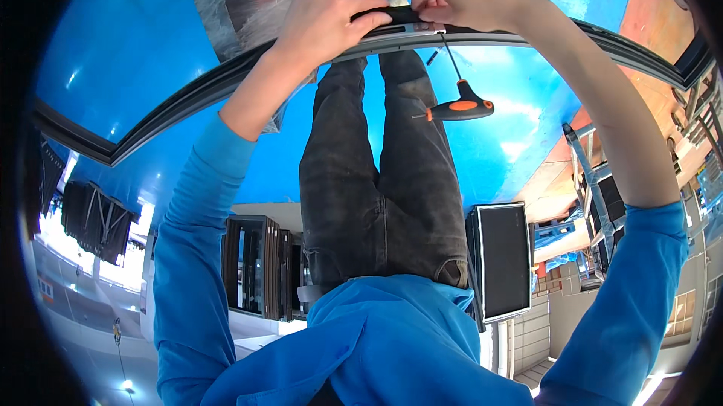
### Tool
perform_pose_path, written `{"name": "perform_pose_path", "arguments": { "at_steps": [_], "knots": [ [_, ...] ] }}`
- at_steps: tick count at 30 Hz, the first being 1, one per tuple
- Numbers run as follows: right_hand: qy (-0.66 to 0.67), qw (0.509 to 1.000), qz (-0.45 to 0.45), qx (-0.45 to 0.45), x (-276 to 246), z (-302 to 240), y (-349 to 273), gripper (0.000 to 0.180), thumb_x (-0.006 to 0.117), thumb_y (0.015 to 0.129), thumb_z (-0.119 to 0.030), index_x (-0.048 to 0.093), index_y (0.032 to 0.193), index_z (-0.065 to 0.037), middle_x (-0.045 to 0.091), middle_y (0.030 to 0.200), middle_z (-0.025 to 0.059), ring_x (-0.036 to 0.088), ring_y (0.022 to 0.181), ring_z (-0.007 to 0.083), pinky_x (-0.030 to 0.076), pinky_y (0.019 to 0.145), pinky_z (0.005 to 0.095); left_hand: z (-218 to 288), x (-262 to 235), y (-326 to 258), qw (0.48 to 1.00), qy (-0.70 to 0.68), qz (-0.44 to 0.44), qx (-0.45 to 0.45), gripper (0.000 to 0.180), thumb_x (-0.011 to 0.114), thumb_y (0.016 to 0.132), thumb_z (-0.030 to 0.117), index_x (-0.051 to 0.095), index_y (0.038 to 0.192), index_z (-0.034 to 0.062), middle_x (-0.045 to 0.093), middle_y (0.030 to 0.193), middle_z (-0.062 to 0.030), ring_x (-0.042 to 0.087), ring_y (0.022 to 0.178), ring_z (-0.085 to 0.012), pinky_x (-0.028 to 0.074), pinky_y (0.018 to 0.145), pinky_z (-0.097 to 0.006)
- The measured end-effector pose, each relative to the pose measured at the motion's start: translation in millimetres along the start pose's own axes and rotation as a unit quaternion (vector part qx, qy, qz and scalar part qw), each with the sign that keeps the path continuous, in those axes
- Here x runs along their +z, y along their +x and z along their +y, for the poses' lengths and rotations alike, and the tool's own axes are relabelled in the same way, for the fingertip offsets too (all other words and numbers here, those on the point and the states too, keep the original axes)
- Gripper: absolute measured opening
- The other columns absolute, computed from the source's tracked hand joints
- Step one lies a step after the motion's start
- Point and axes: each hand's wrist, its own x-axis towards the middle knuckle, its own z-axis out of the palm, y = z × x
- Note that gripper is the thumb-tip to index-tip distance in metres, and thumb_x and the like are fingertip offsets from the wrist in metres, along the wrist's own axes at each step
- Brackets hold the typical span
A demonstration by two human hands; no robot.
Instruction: Assembling hardware onto a metal door track or frame.
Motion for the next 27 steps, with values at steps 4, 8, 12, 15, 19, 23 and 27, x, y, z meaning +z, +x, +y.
{"name": "perform_pose_path", "arguments": {
  "at_steps": [4, 8, 12, 15, 19, 23, 27],
  "knots": [
    [-0.073, 0.996, -0.01, -0.053, 9.2, 44.8, -12.3, 0.011, 0.073, 0.089, -0.009, 0.073, 0.088, 0.002, 0.064, 0.082, 0.0099, 0.055, 0.069, 0.0298, 0.044, 0.068, 0.0408, 0.5, 8.2, 16.1, 0.996, 0.013, 0.02, 0.083, 0.016, 0.075, 0.094, 0.03, 0.078, 0.09, 0.015, 0.074, 0.082, 0.0006, 0.066, 0.062, -0.0276, 0.051, 0.057, -0.038],
    [-0.068, 0.996, -0.006, -0.049, 19.9, 61.1, -23.1, 0.01, 0.074, 0.089, -0.008, 0.073, 0.087, 0.002, 0.065, 0.083, 0.0093, 0.055, 0.069, 0.0289, 0.044, 0.068, 0.0404, 10.7, 13.7, 14.0, 0.998, 0.035, -0.002, 0.06, 0.019, 0.073, 0.095, 0.031, 0.077, 0.086, 0.0142, 0.073, 0.081, 0.0, 0.066, 0.061, -0.0279, 0.051, 0.056, -0.038],
    [-0.044, 0.998, 0.015, -0.029, 26.9, 66.1, -24.0, 0.01, 0.075, 0.089, -0.008, 0.074, 0.087, 0.001, 0.065, 0.083, 0.0087, 0.056, 0.069, 0.0286, 0.043, 0.068, 0.0406, 18.1, 17.2, 12.2, 0.998, 0.054, -0.019, 0.008, 0.019, 0.072, 0.096, 0.031, 0.077, 0.087, 0.0148, 0.072, 0.08, -0.0004, 0.066, 0.062, -0.0284, 0.052, 0.057, -0.038],
    [-0.055, 0.997, 0.049, -0.032, 28.2, 63.6, -23.7, 0.009, 0.075, 0.089, -0.008, 0.074, 0.088, 0.001, 0.064, 0.083, 0.0082, 0.057, 0.069, 0.0286, 0.043, 0.067, 0.0411, 21.7, 16.5, 13.0, 0.999, 0.05, 0.016, -0.007, 0.019, 0.072, 0.096, 0.03, 0.076, 0.086, 0.0152, 0.071, 0.079, -0.0011, 0.066, 0.062, -0.0294, 0.052, 0.057, -0.038],
    [-0.09, 0.995, 0.048, -0.013, 32.5, 61.3, -23.1, 0.012, 0.073, 0.092, -0.011, 0.075, 0.083, -0.003, 0.067, 0.083, 0.008, 0.063, 0.075, 0.0302, 0.049, 0.072, 0.041, 14.4, 9.6, 15.6, 0.999, 0.035, -0.017, 0.027, 0.018, 0.072, 0.095, 0.03, 0.077, 0.085, 0.0156, 0.072, 0.079, -0.0011, 0.066, 0.061, -0.0302, 0.052, 0.057, -0.039],
    [-0.116, 0.992, 0.048, -0.013, 25.9, 58.2, -25.3, 0.014, 0.073, 0.093, -0.012, 0.076, 0.081, -0.005, 0.068, 0.084, 0.0075, 0.066, 0.077, 0.0304, 0.05, 0.073, 0.0406, 10.0, 10.8, 22.3, 0.997, 0.033, -0.025, 0.067, 0.012, 0.073, 0.094, 0.028, 0.079, 0.094, 0.0179, 0.072, 0.08, 0.0005, 0.065, 0.063, -0.0273, 0.049, 0.056, -0.037],
    [-0.137, 0.989, 0.053, -0.018, 28.6, 55.5, -25.7, 0.015, 0.073, 0.093, -0.013, 0.076, 0.081, -0.006, 0.068, 0.084, 0.007, 0.066, 0.077, 0.0299, 0.051, 0.073, 0.04, 11.8, 15.7, 23.3, 0.996, 0.032, -0.024, 0.075, 0.012, 0.075, 0.094, 0.025, 0.082, 0.101, 0.0198, 0.072, 0.081, 0.0022, 0.065, 0.064, -0.0241, 0.045, 0.056, -0.034]
  ]
}}
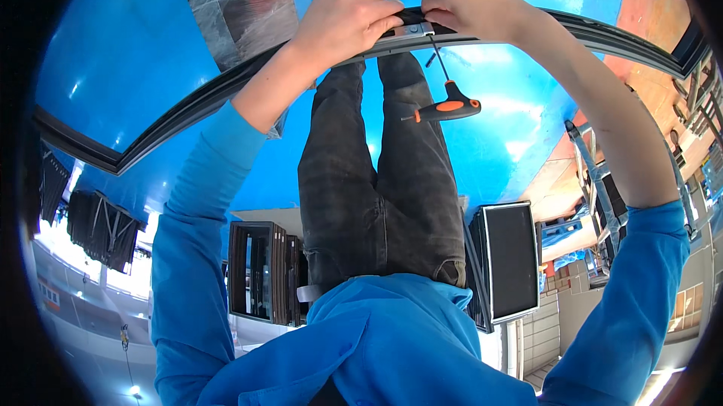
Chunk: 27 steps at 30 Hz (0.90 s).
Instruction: Assembling hardware onto a metal door track or frame.
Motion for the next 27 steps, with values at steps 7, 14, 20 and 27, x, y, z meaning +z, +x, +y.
{"name": "perform_pose_path", "arguments": {
  "at_steps": [7, 14, 20, 27],
  "knots": [
    [-0.047, 0.997, 0.042, 0.054, 13.2, -11.0, -1.5, 0.01, 0.073, 0.093, -0.013, 0.078, 0.086, -0.007, 0.068, 0.086, 0.0061, 0.066, 0.076, 0.0292, 0.051, 0.072, 0.0382, 11.1, 6.0, 0.8, 0.998, 0.004, 0.014, -0.062, 0.009, 0.075, 0.093, 0.023, 0.082, 0.097, 0.019, 0.072, 0.08, 0.0027, 0.062, 0.061, -0.0244, 0.044, 0.054, -0.036],
    [0.035, 0.986, 0.018, 0.163, 10.2, -11.0, -7.9, 0.012, 0.071, 0.091, -0.009, 0.081, 0.099, -0.01, 0.069, 0.085, 0.0045, 0.064, 0.072, 0.0275, 0.052, 0.072, 0.0359, 12.3, 6.1, -1.1, 0.994, -0.05, 0.051, -0.082, 0.012, 0.077, 0.091, 0.024, 0.083, 0.098, 0.0169, 0.076, 0.083, 0.0018, 0.063, 0.061, -0.023, 0.045, 0.054, -0.034],
    [0.152, 0.965, 0.104, 0.187, 7.0, -35.1, -30.7, 0.027, 0.072, 0.085, -0.003, 0.08, 0.111, -0.009, 0.07, 0.097, 0.0034, 0.064, 0.087, 0.0258, 0.053, 0.081, 0.0345, 11.3, -1.0, 0.0, 0.974, -0.146, 0.013, -0.173, 0.017, 0.079, 0.09, 0.025, 0.085, 0.1, 0.0132, 0.08, 0.089, 0.0005, 0.064, 0.062, -0.0209, 0.046, 0.056, -0.029],
    [0.067, 0.989, 0.096, 0.09, 12.1, -43.6, -47.8, 0.033, 0.079, 0.081, -0.005, 0.079, 0.114, -0.008, 0.068, 0.111, 0.0028, 0.06, 0.104, 0.026, 0.05, 0.095, 0.0373, 11.5, -8.7, 0.6, 0.956, -0.198, -0.037, -0.213, 0.019, 0.079, 0.091, 0.024, 0.084, 0.104, 0.0111, 0.08, 0.093, 0.001, 0.062, 0.062, -0.02, 0.046, 0.057, -0.029]
  ]
}}
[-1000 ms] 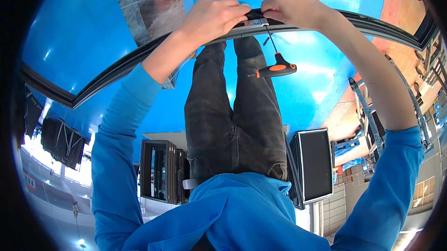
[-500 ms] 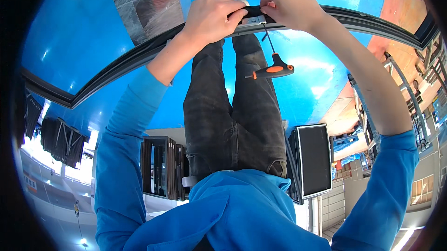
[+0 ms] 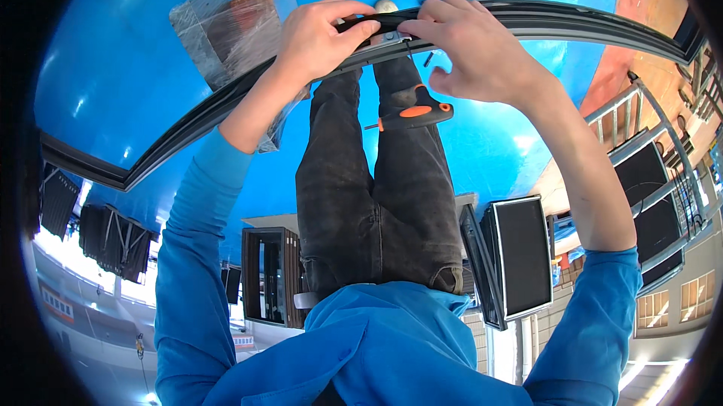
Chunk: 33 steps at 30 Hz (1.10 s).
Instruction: Assembling hardware onto a metal door track or frame.
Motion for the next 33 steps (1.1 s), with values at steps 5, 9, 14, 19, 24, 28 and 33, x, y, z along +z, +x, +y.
{"name": "perform_pose_path", "arguments": {
  "at_steps": [5, 9, 14, 19, 24, 28, 33],
  "knots": [
    [-0.006, 1.0, 0.03, -0.004, 13.0, 3.0, -2.1, 0.034, 0.082, 0.082, -0.011, 0.079, 0.117, -0.009, 0.068, 0.11, 0.0024, 0.059, 0.104, 0.0252, 0.048, 0.099, 0.0382, 3.0, -3.7, -3.5, 0.998, 0.019, 0.024, 0.063, 0.024, 0.08, 0.09, 0.023, 0.082, 0.111, 0.0118, 0.076, 0.104, 0.0013, 0.062, 0.072, -0.0199, 0.048, 0.063, -0.031],
    [0.01, 0.998, 0.059, -0.011, 20.2, 7.5, -4.4, 0.036, 0.083, 0.084, -0.014, 0.078, 0.119, -0.009, 0.067, 0.109, 0.002, 0.059, 0.104, 0.0245, 0.047, 0.099, 0.0379, 9.0, -1.3, -25.4, 0.986, 0.063, 0.05, 0.146, 0.03, 0.08, 0.089, 0.021, 0.078, 0.118, 0.0126, 0.072, 0.113, 0.0012, 0.062, 0.084, -0.0204, 0.049, 0.073, -0.033],
    [0.028, 0.997, 0.072, -0.006, 27.8, 7.9, -5.7, 0.037, 0.082, 0.085, -0.014, 0.077, 0.121, -0.009, 0.068, 0.11, 0.0014, 0.059, 0.105, 0.0238, 0.046, 0.099, 0.037, 25.4, 9.3, -45.4, 0.975, 0.144, 0.062, 0.157, 0.039, 0.081, 0.086, 0.02, 0.075, 0.123, 0.0129, 0.068, 0.12, 0.0009, 0.061, 0.099, -0.0218, 0.046, 0.087, -0.036],
    [0.037, 0.995, 0.087, 0.018, 32.1, 4.7, -9.8, 0.038, 0.081, 0.085, -0.013, 0.076, 0.123, -0.01, 0.068, 0.112, 0.0015, 0.06, 0.106, 0.0238, 0.046, 0.099, 0.0365, 32.8, 32.1, -43.0, 0.974, 0.185, 0.074, 0.11, 0.043, 0.079, 0.083, 0.017, 0.072, 0.124, 0.0123, 0.066, 0.122, 0.0004, 0.06, 0.104, -0.0225, 0.043, 0.094, -0.037],
    [0.081, 0.981, 0.14, 0.106, 21.9, -20.0, -30.9, 0.052, 0.076, 0.08, 0.0, 0.071, 0.131, -0.009, 0.068, 0.117, 0.0032, 0.06, 0.107, 0.0253, 0.047, 0.098, 0.0366, 24.8, 38.3, -37.3, 0.972, 0.172, 0.093, 0.131, 0.046, 0.078, 0.08, 0.014, 0.071, 0.125, 0.0113, 0.064, 0.123, -0.0004, 0.06, 0.105, -0.0217, 0.042, 0.095, -0.038],
    [0.255, 0.926, 0.226, 0.164, 5.0, -69.7, -56.6, 0.065, 0.07, 0.071, 0.004, 0.066, 0.135, -0.006, 0.063, 0.128, 0.0131, 0.061, 0.107, 0.0304, 0.053, 0.093, 0.0367, 22.5, 34.4, -41.2, 0.971, 0.165, 0.085, 0.151, 0.048, 0.078, 0.078, 0.013, 0.07, 0.125, 0.0105, 0.062, 0.123, -0.0011, 0.059, 0.106, -0.0215, 0.042, 0.096, -0.039],
    [0.331, 0.912, 0.207, 0.126, 19.6, -108.3, -48.0, 0.049, 0.084, 0.083, -0.006, 0.07, 0.129, -0.001, 0.057, 0.135, 0.0161, 0.06, 0.1, 0.0265, 0.053, 0.084, 0.0332, 22.9, 39.5, -43.2, 0.967, 0.186, 0.073, 0.157, 0.048, 0.074, 0.081, 0.013, 0.071, 0.128, 0.01, 0.064, 0.124, -0.0023, 0.061, 0.104, -0.0227, 0.044, 0.094, -0.04]
  ]
}}
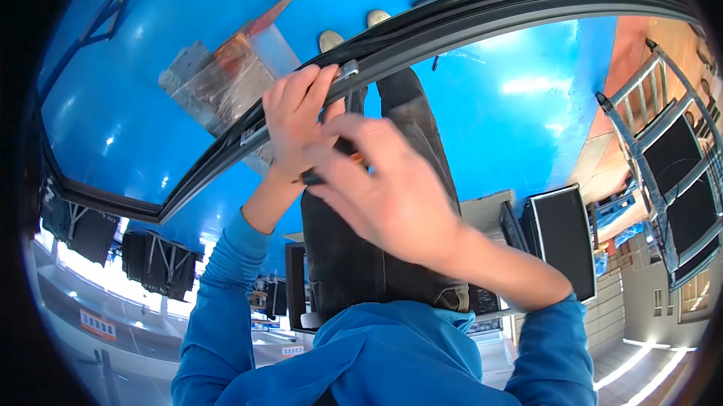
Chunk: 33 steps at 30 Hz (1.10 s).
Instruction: Assembling hardware onto a metal door track or frame.
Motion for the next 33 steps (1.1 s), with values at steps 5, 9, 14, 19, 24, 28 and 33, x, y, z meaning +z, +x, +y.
{"name": "perform_pose_path", "arguments": {
  "at_steps": [5, 9, 14, 19, 24, 28, 33],
  "knots": [
    [-0.02, 0.996, 0.082, 0.019, 25.1, -8.8, 5.3, 0.043, 0.084, 0.082, -0.008, 0.072, 0.123, -0.002, 0.059, 0.13, 0.0142, 0.059, 0.094, 0.0241, 0.052, 0.081, 0.0318, -3.7, -1.4, -0.2, 0.999, 0.025, 0.004, 0.027, 0.046, 0.073, 0.08, 0.017, 0.075, 0.124, 0.0075, 0.066, 0.121, -0.0056, 0.062, 0.1, -0.0253, 0.046, 0.089, -0.041],
    [-0.024, 0.994, 0.091, 0.052, 22.4, -12.5, -1.2, 0.043, 0.085, 0.081, -0.009, 0.074, 0.122, -0.003, 0.06, 0.127, 0.0139, 0.058, 0.095, 0.0247, 0.052, 0.081, 0.0322, -1.4, 1.2, 2.2, 0.998, 0.024, 0.038, 0.041, 0.045, 0.073, 0.077, 0.017, 0.077, 0.121, 0.0069, 0.067, 0.117, -0.006, 0.061, 0.096, -0.025, 0.047, 0.087, -0.04],
    [-0.047, 0.994, 0.101, 0.02, 4.5, -3.2, -2.2, 0.043, 0.087, 0.078, -0.013, 0.076, 0.118, -0.004, 0.06, 0.126, 0.0142, 0.057, 0.1, 0.0273, 0.051, 0.083, 0.0343, -8.1, 1.4, 0.9, 0.996, 0.056, 0.044, 0.053, 0.047, 0.071, 0.074, 0.017, 0.078, 0.12, 0.0081, 0.068, 0.114, -0.0038, 0.059, 0.088, -0.0241, 0.047, 0.082, -0.039],
    [-0.138, 0.99, -0.004, 0.036, -17.0, -17.4, 10.5, 0.051, 0.085, 0.072, -0.006, 0.075, 0.122, -0.005, 0.059, 0.127, 0.0138, 0.057, 0.103, 0.0291, 0.051, 0.086, 0.0369, -2.0, 14.1, 3.6, 0.993, 0.058, 0.099, 0.029, 0.046, 0.071, 0.073, 0.019, 0.075, 0.118, 0.0112, 0.065, 0.107, 0.0008, 0.055, 0.081, -0.0229, 0.044, 0.075, -0.038],
    [-0.223, 0.97, -0.091, -0.038, -26.5, -1.4, 40.9, 0.066, 0.08, 0.066, -0.001, 0.069, 0.131, -0.006, 0.064, 0.135, 0.0109, 0.061, 0.113, 0.0322, 0.05, 0.097, 0.0407, 5.3, 19.3, 0.5, 0.988, 0.039, 0.15, -0.025, 0.042, 0.072, 0.074, 0.018, 0.071, 0.116, 0.0095, 0.056, 0.099, -0.0022, 0.048, 0.08, -0.0231, 0.041, 0.077, -0.037],
    [-0.258, 0.945, -0.17, -0.105, -43.5, 43.4, 70.4, 0.056, 0.083, 0.071, -0.002, 0.072, 0.126, -0.006, 0.07, 0.12, 0.0068, 0.062, 0.105, 0.0288, 0.051, 0.095, 0.0384, 25.2, 30.7, 0.7, 0.977, 0.04, 0.19, -0.088, 0.039, 0.071, 0.078, 0.012, 0.068, 0.116, 0.0026, 0.054, 0.097, -0.0051, 0.048, 0.083, -0.0238, 0.042, 0.08, -0.037],
    [-0.31, 0.927, -0.147, -0.151, -23.3, 64.5, 75.3, 0.039, 0.08, 0.082, -0.003, 0.077, 0.12, -0.007, 0.07, 0.109, 0.0037, 0.061, 0.096, 0.0247, 0.052, 0.088, 0.035, 38.1, 41.0, -4.1, 0.955, 0.053, 0.227, -0.181, 0.053, 0.075, 0.073, 0.012, 0.067, 0.125, 0.0074, 0.058, 0.099, -0.0036, 0.049, 0.084, -0.0241, 0.044, 0.085, -0.041]
  ]
}}
